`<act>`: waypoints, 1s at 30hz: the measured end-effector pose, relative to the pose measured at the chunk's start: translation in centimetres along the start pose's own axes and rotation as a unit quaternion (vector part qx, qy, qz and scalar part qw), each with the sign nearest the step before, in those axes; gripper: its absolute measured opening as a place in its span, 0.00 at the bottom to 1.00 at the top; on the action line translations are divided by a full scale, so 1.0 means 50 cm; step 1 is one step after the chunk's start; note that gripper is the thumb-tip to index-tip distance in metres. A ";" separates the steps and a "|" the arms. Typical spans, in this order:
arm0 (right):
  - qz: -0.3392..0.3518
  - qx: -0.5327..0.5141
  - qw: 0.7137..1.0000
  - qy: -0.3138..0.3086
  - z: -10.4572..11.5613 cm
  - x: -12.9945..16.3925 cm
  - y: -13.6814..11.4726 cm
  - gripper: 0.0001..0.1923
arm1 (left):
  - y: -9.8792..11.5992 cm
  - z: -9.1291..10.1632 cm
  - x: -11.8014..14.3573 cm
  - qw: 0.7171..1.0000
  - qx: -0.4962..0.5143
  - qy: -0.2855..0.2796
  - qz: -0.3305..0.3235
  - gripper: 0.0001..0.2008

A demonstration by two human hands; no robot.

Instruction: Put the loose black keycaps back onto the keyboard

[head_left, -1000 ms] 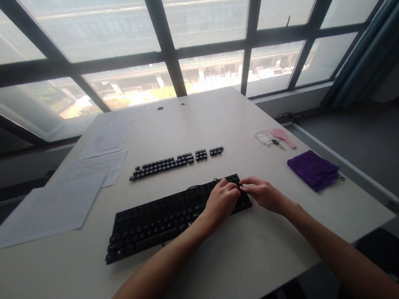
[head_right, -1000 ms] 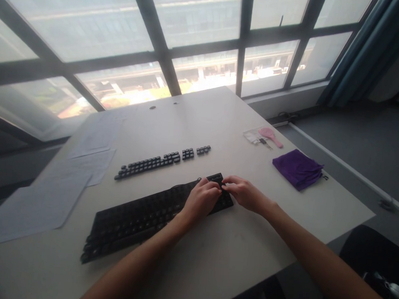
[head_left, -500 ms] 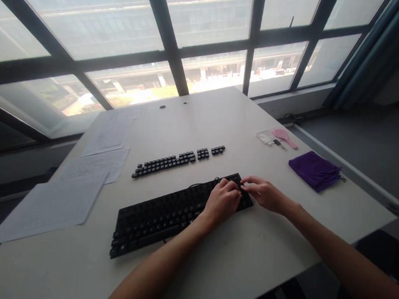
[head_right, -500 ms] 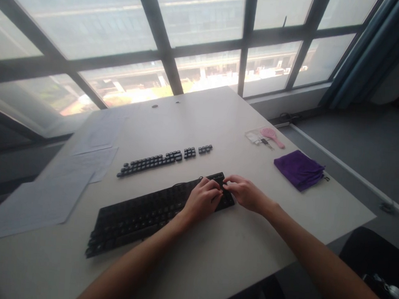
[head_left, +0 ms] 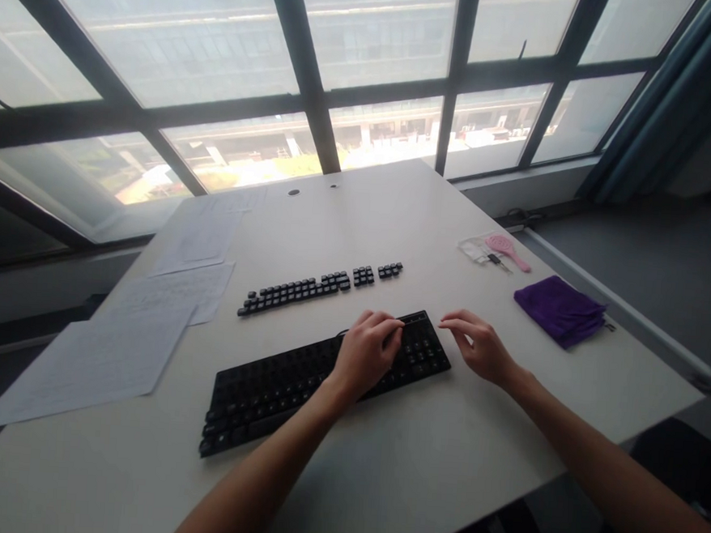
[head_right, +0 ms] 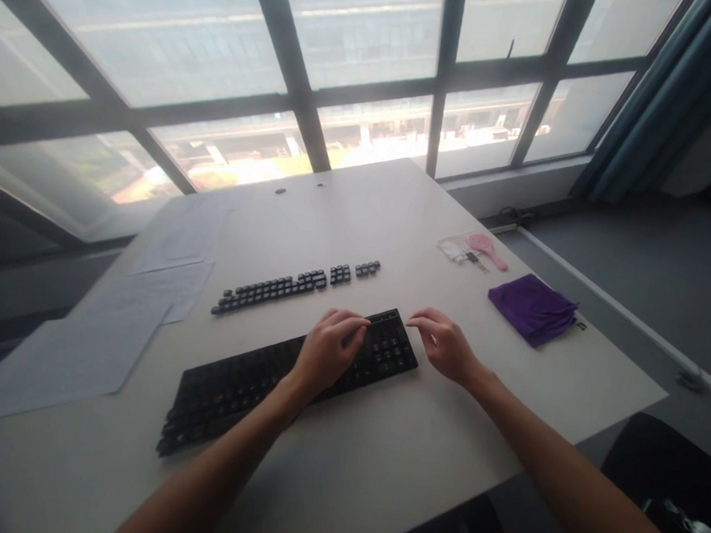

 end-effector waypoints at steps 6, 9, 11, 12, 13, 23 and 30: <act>0.039 0.065 0.996 -0.048 -0.020 0.021 -0.035 0.20 | -0.136 0.166 0.122 0.987 -0.098 0.053 0.113 0.12; 0.032 0.114 0.990 -0.080 -0.036 0.033 -0.048 0.23 | -0.206 0.234 0.227 0.965 -0.165 0.101 0.178 0.16; 0.025 0.138 0.986 -0.085 -0.045 0.039 -0.052 0.23 | -0.244 0.268 0.299 0.944 -0.203 0.129 0.225 0.19; 0.022 0.147 0.986 -0.079 -0.048 0.041 -0.054 0.22 | -0.259 0.280 0.333 0.935 -0.212 0.135 0.249 0.21; 0.019 0.153 0.986 -0.070 -0.052 0.044 -0.055 0.21 | -0.271 0.290 0.365 0.926 -0.214 0.141 0.278 0.22; -0.017 0.212 0.976 -0.036 -0.079 0.051 -0.055 0.18 | -0.232 0.251 0.491 0.899 0.037 0.180 0.398 0.23; -0.039 0.265 0.963 -0.026 -0.061 0.018 -0.044 0.16 | -0.245 0.274 0.476 0.922 0.052 0.157 0.350 0.19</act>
Point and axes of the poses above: each hand's wrist, its own x-axis away from the middle knuckle, its own z-axis out of the back of the hand, y = z × x, the point moved 2 cm from there along -x, towards the middle knuckle, and after that the axes turned 5 degrees about z, right-handed, at the moved point
